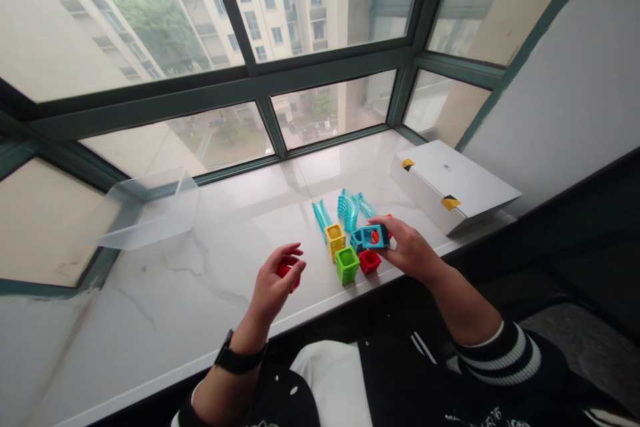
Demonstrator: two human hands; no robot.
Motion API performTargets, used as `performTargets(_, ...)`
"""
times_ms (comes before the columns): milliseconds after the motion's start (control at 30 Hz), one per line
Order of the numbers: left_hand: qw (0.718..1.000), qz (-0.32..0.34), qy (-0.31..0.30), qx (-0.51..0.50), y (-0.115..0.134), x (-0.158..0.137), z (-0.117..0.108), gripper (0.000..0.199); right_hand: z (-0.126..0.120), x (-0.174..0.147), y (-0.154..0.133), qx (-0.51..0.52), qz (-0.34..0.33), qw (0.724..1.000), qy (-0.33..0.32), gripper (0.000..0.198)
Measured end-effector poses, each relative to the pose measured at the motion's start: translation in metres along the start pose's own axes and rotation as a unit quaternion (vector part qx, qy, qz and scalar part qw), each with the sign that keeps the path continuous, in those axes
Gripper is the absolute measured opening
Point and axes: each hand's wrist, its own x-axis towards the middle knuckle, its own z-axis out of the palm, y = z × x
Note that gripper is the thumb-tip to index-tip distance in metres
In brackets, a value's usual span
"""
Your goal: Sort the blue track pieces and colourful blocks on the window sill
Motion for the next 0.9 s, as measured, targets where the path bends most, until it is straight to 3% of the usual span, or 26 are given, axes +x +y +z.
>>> performTargets(100, 0.988, -0.137, 0.048, -0.05, -0.051, 0.0, -0.022, 0.052, -0.004, 0.002, 0.014, -0.045, 0.012, 0.999, -0.01, 0.041)
performTargets(200, 0.955, -0.235, 0.107, -0.144, -0.101, 0.0, -0.036, 0.061, 0.0, 0.005, 0.026, -0.068, 0.01, 0.997, -0.022, 0.045)
performTargets(333, 0.926, -0.264, 0.164, -0.214, -0.142, -0.001, -0.036, 0.054, 0.011, 0.013, 0.038, -0.084, 0.005, 0.995, -0.054, 0.045)
performTargets(467, 0.922, -0.242, 0.17, -0.251, -0.156, 0.0, -0.027, 0.047, 0.021, 0.023, 0.045, -0.111, -0.009, 0.989, -0.094, 0.043)
performTargets(633, 0.939, -0.216, 0.146, -0.226, -0.167, -0.005, -0.027, 0.052, 0.027, 0.031, 0.051, -0.164, -0.006, 0.975, -0.148, 0.049)
performTargets(900, 0.941, -0.21, 0.145, -0.22, -0.164, -0.01, -0.026, 0.057, 0.037, 0.043, 0.049, -0.249, 0.021, 0.943, -0.221, 0.038)
